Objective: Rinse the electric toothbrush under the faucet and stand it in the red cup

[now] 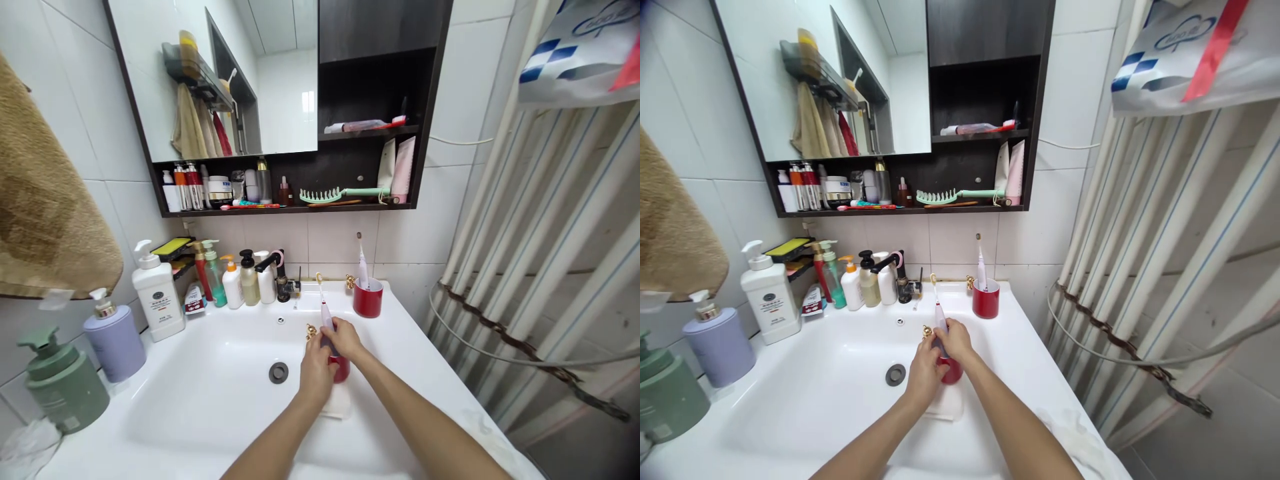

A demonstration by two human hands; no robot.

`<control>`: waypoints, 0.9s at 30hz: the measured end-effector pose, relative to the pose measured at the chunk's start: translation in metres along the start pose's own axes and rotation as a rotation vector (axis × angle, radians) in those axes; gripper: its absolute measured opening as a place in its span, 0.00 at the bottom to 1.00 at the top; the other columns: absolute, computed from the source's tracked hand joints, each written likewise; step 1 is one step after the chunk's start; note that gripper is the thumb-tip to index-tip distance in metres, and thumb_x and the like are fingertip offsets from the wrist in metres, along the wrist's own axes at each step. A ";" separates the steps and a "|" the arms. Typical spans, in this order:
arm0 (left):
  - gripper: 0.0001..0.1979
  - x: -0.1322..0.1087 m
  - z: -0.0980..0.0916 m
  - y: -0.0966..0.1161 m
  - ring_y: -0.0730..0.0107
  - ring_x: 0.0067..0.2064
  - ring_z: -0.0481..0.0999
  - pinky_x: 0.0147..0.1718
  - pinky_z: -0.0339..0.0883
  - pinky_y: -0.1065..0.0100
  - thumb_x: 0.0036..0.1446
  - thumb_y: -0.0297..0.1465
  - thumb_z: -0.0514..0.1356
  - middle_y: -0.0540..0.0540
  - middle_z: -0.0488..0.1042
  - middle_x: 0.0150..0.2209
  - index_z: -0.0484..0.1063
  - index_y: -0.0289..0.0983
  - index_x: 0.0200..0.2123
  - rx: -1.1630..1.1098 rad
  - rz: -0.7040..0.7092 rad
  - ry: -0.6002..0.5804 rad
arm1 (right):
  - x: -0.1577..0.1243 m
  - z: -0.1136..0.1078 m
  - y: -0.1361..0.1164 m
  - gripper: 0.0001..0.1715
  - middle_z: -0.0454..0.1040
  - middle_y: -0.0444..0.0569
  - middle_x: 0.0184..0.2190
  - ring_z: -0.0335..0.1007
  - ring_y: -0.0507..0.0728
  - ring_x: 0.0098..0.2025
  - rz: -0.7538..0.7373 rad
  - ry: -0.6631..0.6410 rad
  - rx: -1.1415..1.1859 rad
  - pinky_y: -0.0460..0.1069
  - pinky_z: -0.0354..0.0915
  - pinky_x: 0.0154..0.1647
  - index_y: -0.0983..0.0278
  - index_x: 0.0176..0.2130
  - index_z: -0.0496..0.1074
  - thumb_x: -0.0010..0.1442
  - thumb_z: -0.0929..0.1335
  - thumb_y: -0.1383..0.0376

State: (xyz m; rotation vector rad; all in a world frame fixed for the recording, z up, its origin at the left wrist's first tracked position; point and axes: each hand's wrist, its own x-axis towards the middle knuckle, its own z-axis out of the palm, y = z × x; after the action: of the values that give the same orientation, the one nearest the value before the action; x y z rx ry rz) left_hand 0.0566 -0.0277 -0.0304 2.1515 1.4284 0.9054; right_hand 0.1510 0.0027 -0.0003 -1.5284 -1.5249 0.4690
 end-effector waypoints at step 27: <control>0.15 0.126 -0.009 -0.046 0.65 0.50 0.54 0.46 0.45 0.66 0.47 0.27 0.46 0.36 0.60 0.46 0.62 0.30 0.39 0.258 -0.084 -0.072 | -0.046 -0.043 -0.018 0.16 0.62 0.43 0.18 0.58 0.49 0.20 0.144 0.015 0.450 0.44 0.57 0.22 0.64 0.25 0.59 0.48 0.57 0.54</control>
State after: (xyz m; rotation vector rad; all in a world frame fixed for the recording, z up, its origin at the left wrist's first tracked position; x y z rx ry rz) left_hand 0.0538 0.1060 -0.0166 2.2602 1.6626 0.6353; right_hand 0.1663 -0.0571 0.0213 -1.2842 -1.1983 0.8212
